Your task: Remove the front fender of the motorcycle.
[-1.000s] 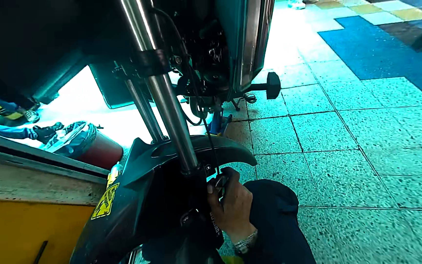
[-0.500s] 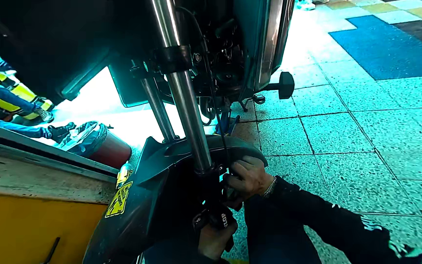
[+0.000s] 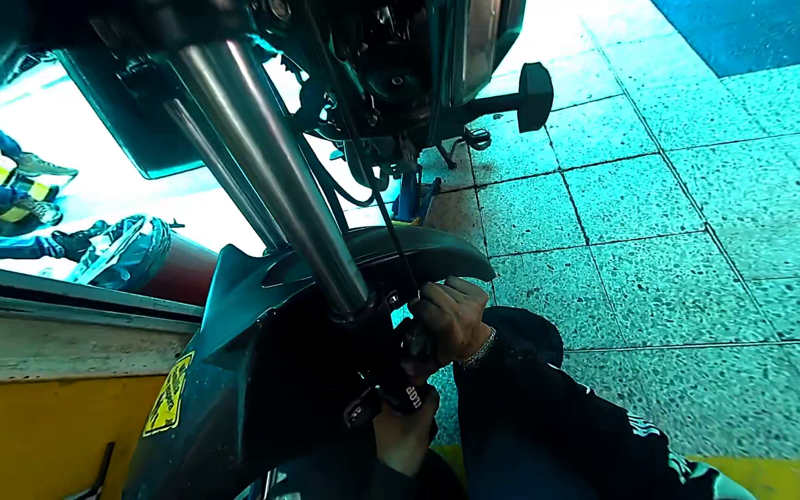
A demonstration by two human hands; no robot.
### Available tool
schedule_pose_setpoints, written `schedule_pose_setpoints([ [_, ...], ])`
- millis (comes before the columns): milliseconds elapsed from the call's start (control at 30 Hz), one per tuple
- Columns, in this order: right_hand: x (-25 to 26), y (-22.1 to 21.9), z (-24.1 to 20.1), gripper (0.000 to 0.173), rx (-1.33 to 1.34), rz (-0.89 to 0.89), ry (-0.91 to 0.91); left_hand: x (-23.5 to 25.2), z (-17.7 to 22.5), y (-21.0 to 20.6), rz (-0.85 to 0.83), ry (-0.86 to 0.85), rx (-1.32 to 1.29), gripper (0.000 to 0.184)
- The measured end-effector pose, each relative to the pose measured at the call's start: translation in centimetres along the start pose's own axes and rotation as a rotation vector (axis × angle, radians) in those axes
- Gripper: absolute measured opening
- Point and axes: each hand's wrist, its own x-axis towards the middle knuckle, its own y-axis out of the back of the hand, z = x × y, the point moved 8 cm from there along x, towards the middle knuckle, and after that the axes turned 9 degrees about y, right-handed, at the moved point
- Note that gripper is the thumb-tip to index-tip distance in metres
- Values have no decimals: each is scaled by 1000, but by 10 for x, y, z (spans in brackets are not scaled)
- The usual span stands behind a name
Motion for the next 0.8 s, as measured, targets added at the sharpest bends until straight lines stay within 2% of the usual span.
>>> schedule_pose_setpoints([
  [200, -7, -3, 11, 78, 130, 26, -119, -2, 2, -8, 60, -6, 62, 39],
  [333, -18, -7, 25, 81, 249, -96, -236, -14, 12, -17, 150, 53, 166, 41],
  [467, -35, -7, 41, 65, 252, -89, -279, -19, 20, -38, 198, 0, 232, 41],
  [500, -36, -5, 43, 66, 244, -109, -276, -20, 19, -43, 214, -31, 230, 42],
  [667, -44, 4, 64, 68, 144, -129, -205, -45, 17, -72, 52, -84, 274, 59],
  [700, -47, 2, 67, 69, 132, -128, -200, -55, 25, -74, 3, -36, 284, 59],
  [767, -55, -1, 76, 70, 125, -143, -248, -79, 54, -73, -174, 235, 316, 59],
  [800, -57, -3, 79, 71, 134, -171, -288, -87, 59, -73, -212, 290, 300, 57],
])
